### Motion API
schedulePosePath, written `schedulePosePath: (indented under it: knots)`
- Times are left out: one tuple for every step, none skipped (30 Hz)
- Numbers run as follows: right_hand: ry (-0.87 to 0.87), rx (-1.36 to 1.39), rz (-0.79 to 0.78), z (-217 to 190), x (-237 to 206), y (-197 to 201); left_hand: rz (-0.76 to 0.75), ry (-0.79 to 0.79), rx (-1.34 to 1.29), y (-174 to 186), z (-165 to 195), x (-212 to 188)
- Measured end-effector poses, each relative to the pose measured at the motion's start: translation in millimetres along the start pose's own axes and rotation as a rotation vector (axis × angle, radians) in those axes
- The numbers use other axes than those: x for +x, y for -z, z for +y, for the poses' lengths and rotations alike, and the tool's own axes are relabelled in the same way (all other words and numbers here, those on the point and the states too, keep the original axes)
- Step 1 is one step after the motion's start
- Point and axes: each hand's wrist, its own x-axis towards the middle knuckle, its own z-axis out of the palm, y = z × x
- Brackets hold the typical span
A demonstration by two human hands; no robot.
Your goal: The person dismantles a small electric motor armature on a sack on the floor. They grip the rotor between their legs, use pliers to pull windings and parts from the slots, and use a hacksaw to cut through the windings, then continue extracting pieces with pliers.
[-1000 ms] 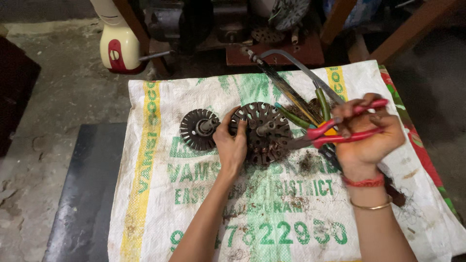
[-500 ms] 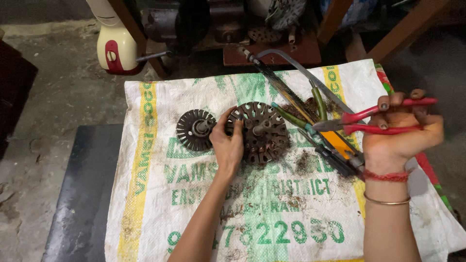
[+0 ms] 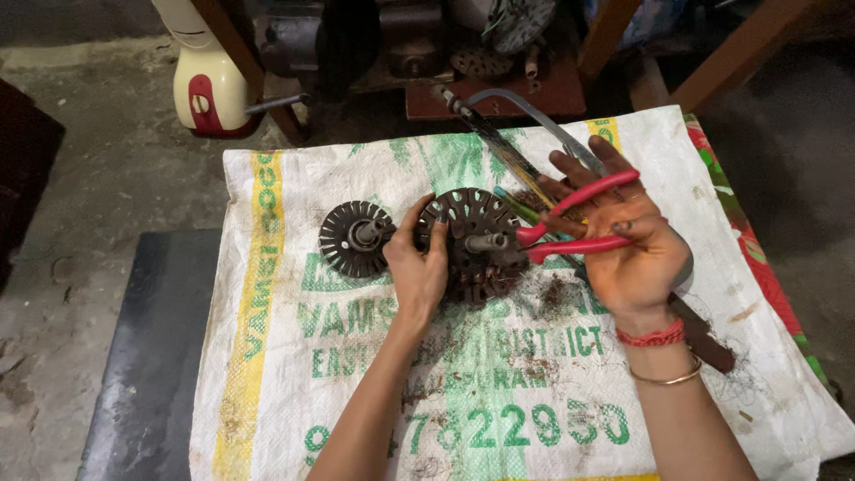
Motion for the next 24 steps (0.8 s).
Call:
schedulePosePath:
  knots:
    - [-0.04, 0.0, -0.044, 0, 0, -3, -0.006, 0.014, -0.006, 0, -1, 0]
    - [-0.04, -0.017, -0.066, 0, 0, -4, -0.015, 0.027, -0.013, -1, -1, -1]
    - [-0.041, -0.036, -0.087, 0, 1, -3, -0.011, 0.025, -0.006, 0, -1, -1]
    - [-0.041, -0.055, -0.109, 1, 1, -1, -0.008, 0.023, 0.001, 0, -1, -1]
    - [-0.042, -0.047, -0.104, 3, 0, 2, -0.004, 0.019, 0.008, 0, -1, -2]
    - [-0.045, -0.038, -0.1, 6, -2, 7, -0.001, 0.019, 0.008, 0, 0, -2]
    - [-0.048, -0.028, -0.095, 9, -3, 11, 0.002, 0.018, 0.009, 1, 0, -2]
    - [-0.03, -0.058, -0.086, 12, -4, 17, 0.004, 0.016, 0.009, 1, 2, -3]
    - [-0.011, -0.088, -0.075, 16, -4, 22, 0.005, 0.012, 0.004, 2, 3, -2]
    - [0.006, -0.12, -0.064, 20, -4, 27, 0.006, 0.009, -0.002, 3, 5, -3]
    - [0.041, -0.093, -0.059, 23, -4, 32, 0.007, 0.006, -0.008, 3, 7, -3]
    - [0.076, -0.065, -0.054, 27, -3, 35, 0.011, 0.0, -0.007, 4, 9, -3]
    - [0.074, -0.055, -0.03, 28, -4, 38, 0.015, -0.006, -0.005, 5, 10, -4]
    - [0.073, -0.045, -0.007, 28, -4, 40, 0.02, -0.014, -0.003, 6, 11, -4]
    - [0.035, -0.054, 0.035, 27, -5, 42, 0.024, -0.027, 0.014, 6, 10, -5]
    - [-0.005, -0.063, 0.077, 25, -6, 43, 0.027, -0.038, 0.03, 6, 8, -5]
    - [-0.015, -0.07, 0.094, 24, -6, 43, 0.027, -0.046, 0.046, 5, 6, -6]
    - [-0.022, -0.079, 0.113, 23, -6, 42, 0.021, -0.042, 0.023, 4, 3, -6]
    - [-0.026, -0.087, 0.132, 21, -5, 41, 0.015, -0.041, 0.001, 4, 2, -4]
    - [-0.016, -0.091, 0.116, 21, -4, 40, 0.013, -0.039, -0.019, 5, 2, -3]
    - [-0.009, -0.092, 0.1, 21, -4, 38, -0.007, -0.007, 0.008, 6, 5, -1]
    - [-0.004, -0.094, 0.082, 22, -3, 37, -0.025, 0.027, 0.036, 8, 11, -1]
    - [-0.018, -0.133, 0.089, 24, -3, 35, -0.044, 0.059, 0.062, 11, 18, -6]
    - [-0.028, -0.172, 0.097, 27, -2, 34, -0.027, 0.032, 0.149, 15, 31, -11]
